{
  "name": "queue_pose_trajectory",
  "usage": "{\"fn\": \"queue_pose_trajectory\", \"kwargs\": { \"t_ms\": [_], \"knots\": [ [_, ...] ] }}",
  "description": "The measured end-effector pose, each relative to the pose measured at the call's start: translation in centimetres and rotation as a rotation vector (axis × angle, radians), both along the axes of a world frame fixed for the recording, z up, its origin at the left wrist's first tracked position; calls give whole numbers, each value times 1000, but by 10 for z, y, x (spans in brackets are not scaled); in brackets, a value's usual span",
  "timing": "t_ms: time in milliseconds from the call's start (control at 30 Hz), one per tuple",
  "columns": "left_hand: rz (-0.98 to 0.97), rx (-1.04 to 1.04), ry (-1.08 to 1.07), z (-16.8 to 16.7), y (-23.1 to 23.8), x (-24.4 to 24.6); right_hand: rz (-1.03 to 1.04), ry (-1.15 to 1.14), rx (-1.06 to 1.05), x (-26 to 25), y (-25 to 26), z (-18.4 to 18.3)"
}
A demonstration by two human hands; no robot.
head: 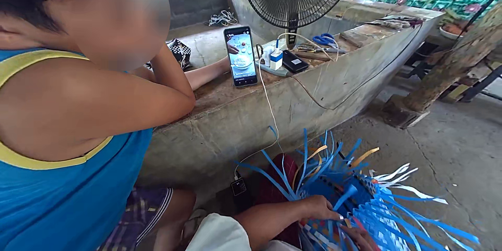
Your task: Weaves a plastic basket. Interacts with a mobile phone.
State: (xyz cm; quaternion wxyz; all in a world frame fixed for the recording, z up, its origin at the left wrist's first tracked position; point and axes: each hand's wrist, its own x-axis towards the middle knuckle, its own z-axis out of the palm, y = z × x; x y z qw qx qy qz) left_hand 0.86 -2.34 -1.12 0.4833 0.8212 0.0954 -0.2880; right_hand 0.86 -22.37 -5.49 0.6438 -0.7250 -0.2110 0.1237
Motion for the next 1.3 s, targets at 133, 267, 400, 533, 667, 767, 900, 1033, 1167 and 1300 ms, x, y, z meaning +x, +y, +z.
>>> {"fn": "queue_pose_trajectory", "kwargs": {
  "t_ms": [133, 267, 400, 533, 667, 767, 900, 1033, 1167, 1300],
  "knots": [
    [-55, 70, -9, -5, 3, 5, 143, 472, -172, 9, -10, 25],
    [-157, -92, -124, 2, 5, -4, 116, 623, 35, 24, -4, 53],
    [-285, -245, -229, 8, -1, -20, 3, 585, 166, 19, 21, 98],
    [-241, -269, -131, -6, 2, -33, 10, 275, 213, 29, 16, 100],
    [-205, -177, -160, -13, 14, -20, 28, -70, -350, 36, -4, 72],
    [-216, -114, -161, -7, 16, -6, 65, -218, -710, 24, -7, 70],
    [-280, -109, -149, -6, 14, 0, 92, -68, -922, 29, -6, 67],
    [-337, -131, -91, -2, 13, 0, 112, 27, -977, 48, 3, 65],
    [-213, -124, -46, -4, 16, -5, 87, -88, -852, 45, 15, 60],
    [-70, -97, -21, -13, 17, -5, 142, -509, -559, 26, 20, 44]
  ]
}}
